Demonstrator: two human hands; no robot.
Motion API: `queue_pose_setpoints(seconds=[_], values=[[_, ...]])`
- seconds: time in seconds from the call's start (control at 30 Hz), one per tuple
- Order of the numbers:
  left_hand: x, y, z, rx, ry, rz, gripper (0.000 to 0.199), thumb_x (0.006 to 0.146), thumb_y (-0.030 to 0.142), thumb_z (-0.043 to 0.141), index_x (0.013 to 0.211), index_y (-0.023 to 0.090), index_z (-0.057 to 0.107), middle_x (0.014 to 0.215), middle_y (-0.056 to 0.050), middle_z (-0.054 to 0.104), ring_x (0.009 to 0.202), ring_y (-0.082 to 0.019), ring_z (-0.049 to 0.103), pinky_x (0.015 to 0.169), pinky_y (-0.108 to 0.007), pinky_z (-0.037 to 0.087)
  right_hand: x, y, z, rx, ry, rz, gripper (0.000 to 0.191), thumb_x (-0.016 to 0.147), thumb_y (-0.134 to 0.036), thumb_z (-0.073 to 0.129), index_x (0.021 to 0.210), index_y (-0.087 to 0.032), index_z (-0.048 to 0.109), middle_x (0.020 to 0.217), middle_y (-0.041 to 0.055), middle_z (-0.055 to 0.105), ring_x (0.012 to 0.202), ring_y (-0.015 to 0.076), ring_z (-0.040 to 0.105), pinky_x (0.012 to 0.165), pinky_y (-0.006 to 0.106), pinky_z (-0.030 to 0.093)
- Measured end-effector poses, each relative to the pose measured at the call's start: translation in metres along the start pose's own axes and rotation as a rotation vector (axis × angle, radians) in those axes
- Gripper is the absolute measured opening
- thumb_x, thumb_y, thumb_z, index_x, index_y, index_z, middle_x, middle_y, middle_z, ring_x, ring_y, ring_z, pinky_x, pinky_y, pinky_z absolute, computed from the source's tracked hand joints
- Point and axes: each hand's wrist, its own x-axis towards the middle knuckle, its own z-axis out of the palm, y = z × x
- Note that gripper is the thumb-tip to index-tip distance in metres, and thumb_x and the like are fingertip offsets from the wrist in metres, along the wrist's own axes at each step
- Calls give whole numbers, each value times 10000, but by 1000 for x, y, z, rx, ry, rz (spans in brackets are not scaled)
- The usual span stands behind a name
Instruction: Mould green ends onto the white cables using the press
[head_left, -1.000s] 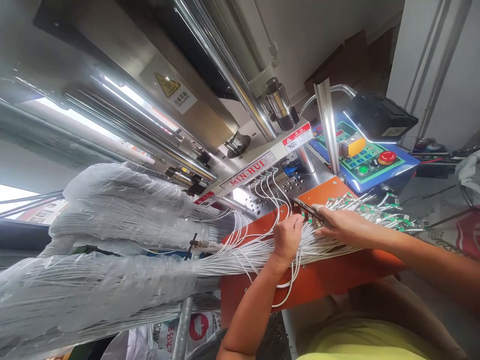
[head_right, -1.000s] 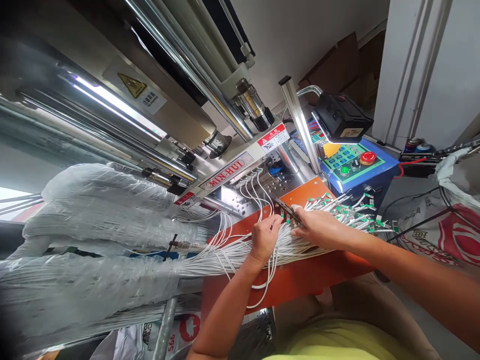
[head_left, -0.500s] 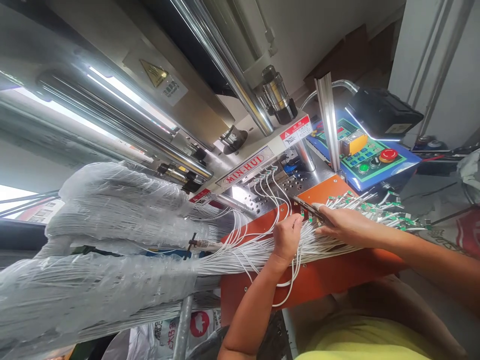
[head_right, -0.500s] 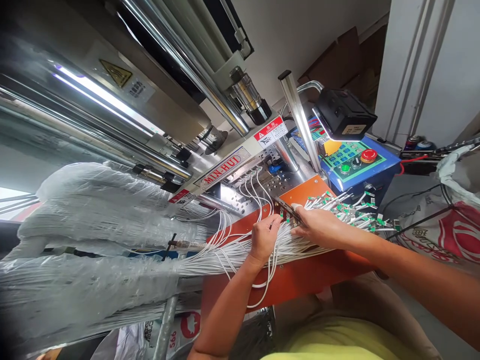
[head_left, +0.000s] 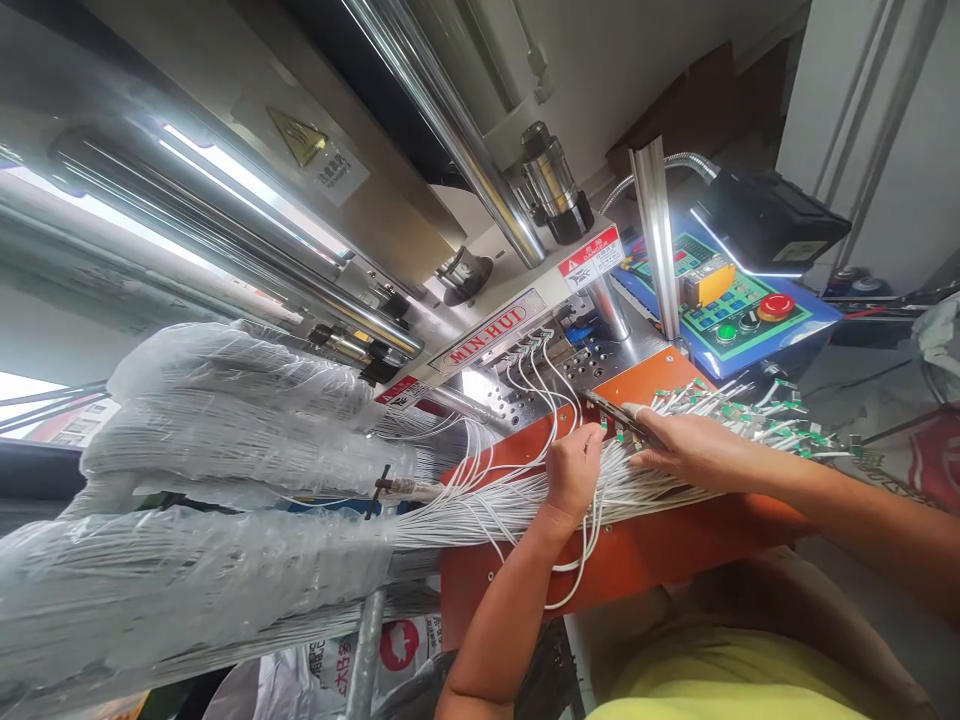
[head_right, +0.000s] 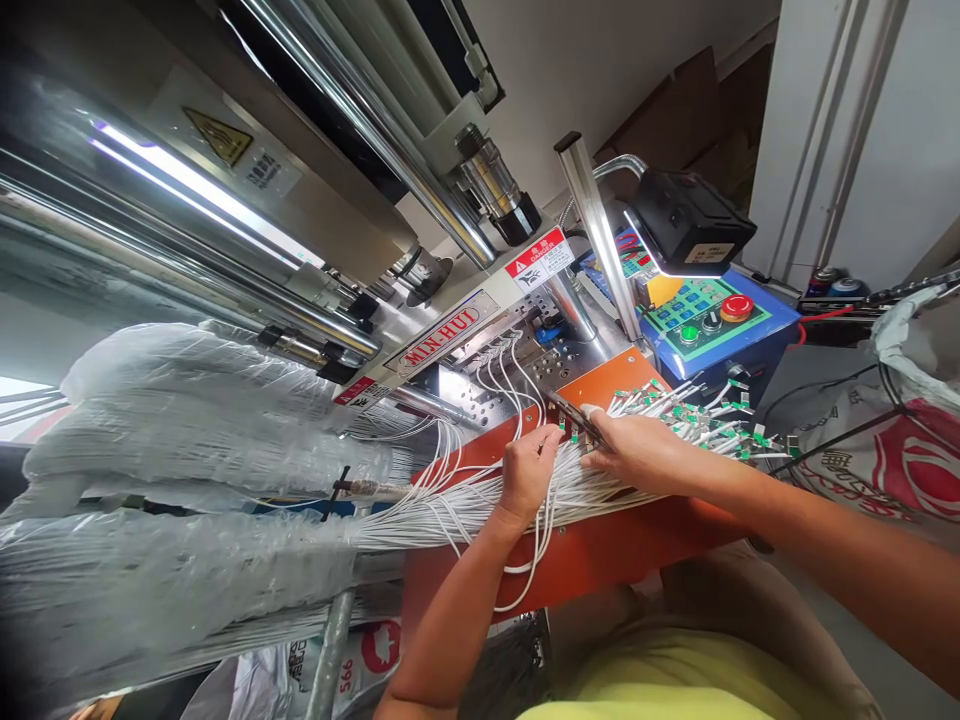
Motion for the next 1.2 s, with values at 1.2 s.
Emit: queue_pose_setpoints(seconds=[1.2], values=[[-21, -15, -65, -1087, -44, -403, 242, 674, 312, 795, 816, 169, 662, 768, -32, 708, 676, -116, 615, 691, -270, 494, 2, 8, 11, 75, 27, -26, 456, 872, -496, 463, 1245, -233, 458, 988, 90, 674, 872, 284, 629, 678, 329, 418]])
